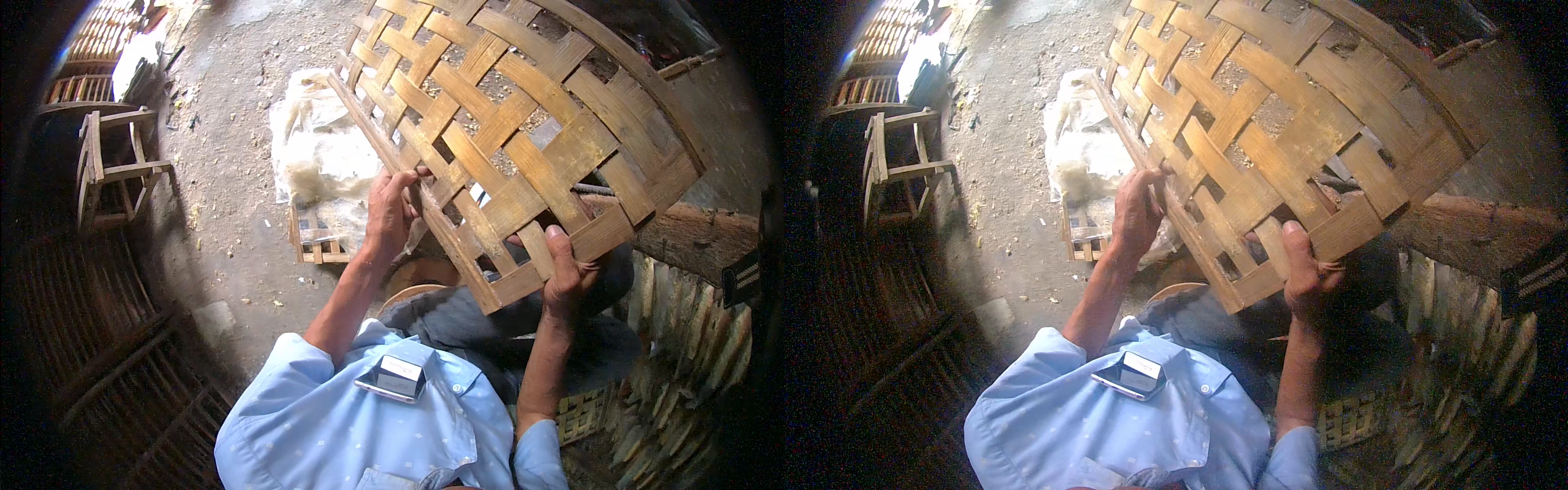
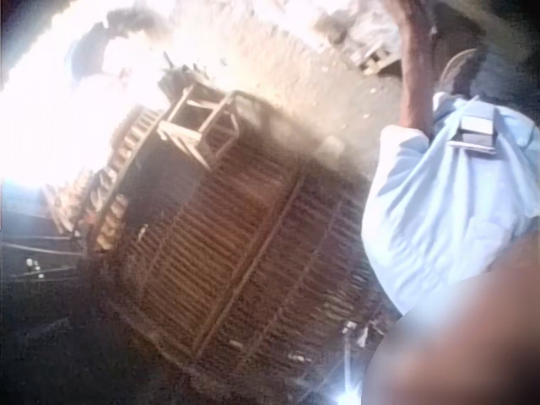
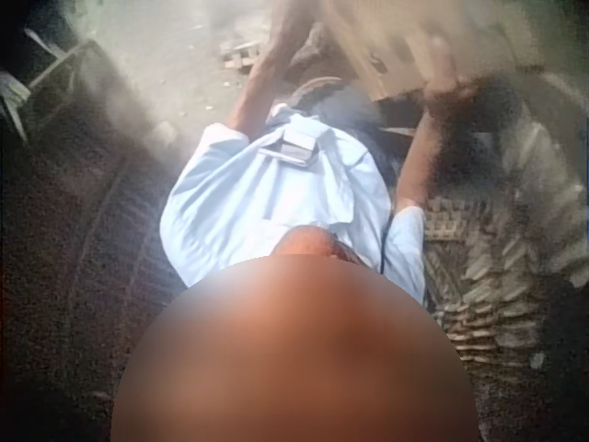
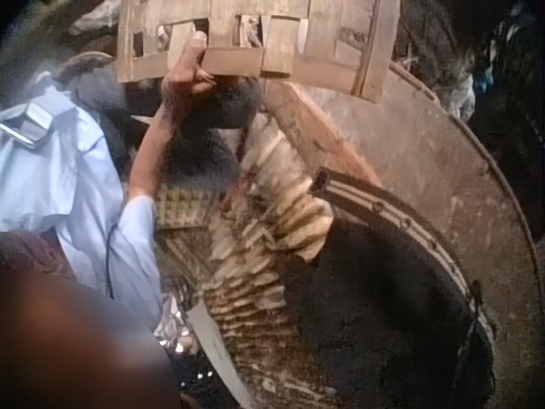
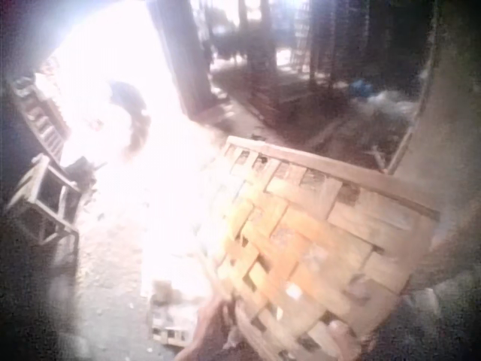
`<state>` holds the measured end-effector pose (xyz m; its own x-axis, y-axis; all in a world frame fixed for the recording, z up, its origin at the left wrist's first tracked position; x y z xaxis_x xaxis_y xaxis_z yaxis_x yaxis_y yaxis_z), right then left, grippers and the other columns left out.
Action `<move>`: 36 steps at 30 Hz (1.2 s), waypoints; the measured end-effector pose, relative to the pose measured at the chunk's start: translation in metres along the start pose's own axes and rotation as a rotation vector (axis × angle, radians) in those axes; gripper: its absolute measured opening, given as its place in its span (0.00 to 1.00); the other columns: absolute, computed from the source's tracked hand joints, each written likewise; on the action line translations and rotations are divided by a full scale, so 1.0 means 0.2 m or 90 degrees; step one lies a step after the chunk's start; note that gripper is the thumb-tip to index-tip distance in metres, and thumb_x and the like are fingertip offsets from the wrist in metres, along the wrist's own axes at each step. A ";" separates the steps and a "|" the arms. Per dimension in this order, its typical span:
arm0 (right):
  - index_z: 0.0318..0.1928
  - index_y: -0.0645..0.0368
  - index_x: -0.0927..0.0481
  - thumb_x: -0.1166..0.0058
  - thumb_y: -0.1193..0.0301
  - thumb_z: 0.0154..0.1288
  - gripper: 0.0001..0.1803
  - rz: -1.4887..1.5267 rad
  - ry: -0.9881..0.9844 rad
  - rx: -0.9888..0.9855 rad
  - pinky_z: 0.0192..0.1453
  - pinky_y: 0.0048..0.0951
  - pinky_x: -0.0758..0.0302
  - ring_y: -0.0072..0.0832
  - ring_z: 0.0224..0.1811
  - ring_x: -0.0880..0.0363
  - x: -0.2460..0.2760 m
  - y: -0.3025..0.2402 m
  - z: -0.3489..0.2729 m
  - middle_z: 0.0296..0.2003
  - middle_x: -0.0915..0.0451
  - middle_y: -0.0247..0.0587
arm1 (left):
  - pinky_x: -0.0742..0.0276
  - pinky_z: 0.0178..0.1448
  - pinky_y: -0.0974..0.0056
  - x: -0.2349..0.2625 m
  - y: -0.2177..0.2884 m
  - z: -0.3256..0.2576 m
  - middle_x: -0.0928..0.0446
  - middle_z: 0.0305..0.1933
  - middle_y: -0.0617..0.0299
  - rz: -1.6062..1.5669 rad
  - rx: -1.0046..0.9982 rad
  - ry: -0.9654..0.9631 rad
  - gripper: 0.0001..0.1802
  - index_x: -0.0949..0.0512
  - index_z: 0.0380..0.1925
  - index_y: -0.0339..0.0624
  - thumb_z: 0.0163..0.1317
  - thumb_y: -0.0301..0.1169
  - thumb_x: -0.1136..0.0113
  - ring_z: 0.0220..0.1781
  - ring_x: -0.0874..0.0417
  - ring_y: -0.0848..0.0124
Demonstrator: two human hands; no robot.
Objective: The person sits on the floor and assembles a rectangular wooden lattice by hand, fitting slats into a frame. The person then handles a translucent plastic sheet, unfolding and folding it before placing it aside.
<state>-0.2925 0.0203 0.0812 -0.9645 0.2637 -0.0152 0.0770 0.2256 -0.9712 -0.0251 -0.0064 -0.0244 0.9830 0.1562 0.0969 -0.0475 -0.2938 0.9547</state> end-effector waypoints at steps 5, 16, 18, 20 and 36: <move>0.59 0.70 0.26 0.43 0.72 0.66 0.23 -0.073 0.018 0.095 0.59 0.38 0.24 0.36 0.54 0.21 0.02 -0.02 0.01 0.52 0.20 0.50 | 0.19 0.30 0.66 0.04 0.03 0.04 0.19 0.40 0.57 -0.226 0.075 0.010 0.15 0.24 0.43 0.38 0.68 0.40 0.45 0.33 0.18 0.69; 0.63 0.72 0.30 0.42 0.69 0.62 0.31 -0.133 -0.011 0.113 0.63 0.44 0.24 0.40 0.58 0.25 0.02 -0.03 0.00 0.56 0.25 0.57 | 0.14 0.38 0.58 0.15 0.00 0.12 0.19 0.44 0.50 -0.243 0.216 0.091 0.27 0.25 0.51 0.36 0.70 0.49 0.54 0.39 0.15 0.62; 0.61 0.72 0.29 0.42 0.70 0.63 0.28 -0.109 0.011 0.119 0.63 0.44 0.25 0.40 0.56 0.23 0.03 -0.02 0.00 0.54 0.23 0.55 | 0.14 0.39 0.57 0.19 0.02 0.13 0.19 0.44 0.51 -0.308 0.184 0.029 0.27 0.25 0.52 0.36 0.69 0.49 0.53 0.37 0.15 0.63; 0.58 0.72 0.26 0.40 0.71 0.64 0.24 -0.081 0.016 0.161 0.60 0.41 0.24 0.39 0.52 0.19 0.03 -0.04 0.00 0.52 0.19 0.52 | 0.14 0.38 0.57 0.21 0.01 0.14 0.20 0.39 0.58 -0.330 0.163 -0.002 0.22 0.24 0.48 0.38 0.67 0.45 0.49 0.31 0.18 0.67; 0.61 0.70 0.28 0.41 0.72 0.63 0.26 -0.082 0.018 0.043 0.64 0.43 0.27 0.40 0.57 0.22 0.03 -0.01 -0.01 0.57 0.22 0.52 | 0.18 0.36 0.65 0.40 -0.16 0.25 0.22 0.36 0.63 -0.342 0.157 0.140 0.13 0.24 0.45 0.43 0.68 0.39 0.47 0.33 0.18 0.70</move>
<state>-0.2976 0.0236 0.0826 -0.9578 0.2629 0.1162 -0.0649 0.1959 -0.9785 0.0632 -0.0320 -0.0614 0.7972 0.5254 -0.2975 0.5113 -0.3254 0.7954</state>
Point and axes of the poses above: each hand's wrist, its own z-axis towards the middle knuckle, its own x-axis out of the back of the hand, y = z × x, the point moved 6 cm from there along z, towards the middle knuckle
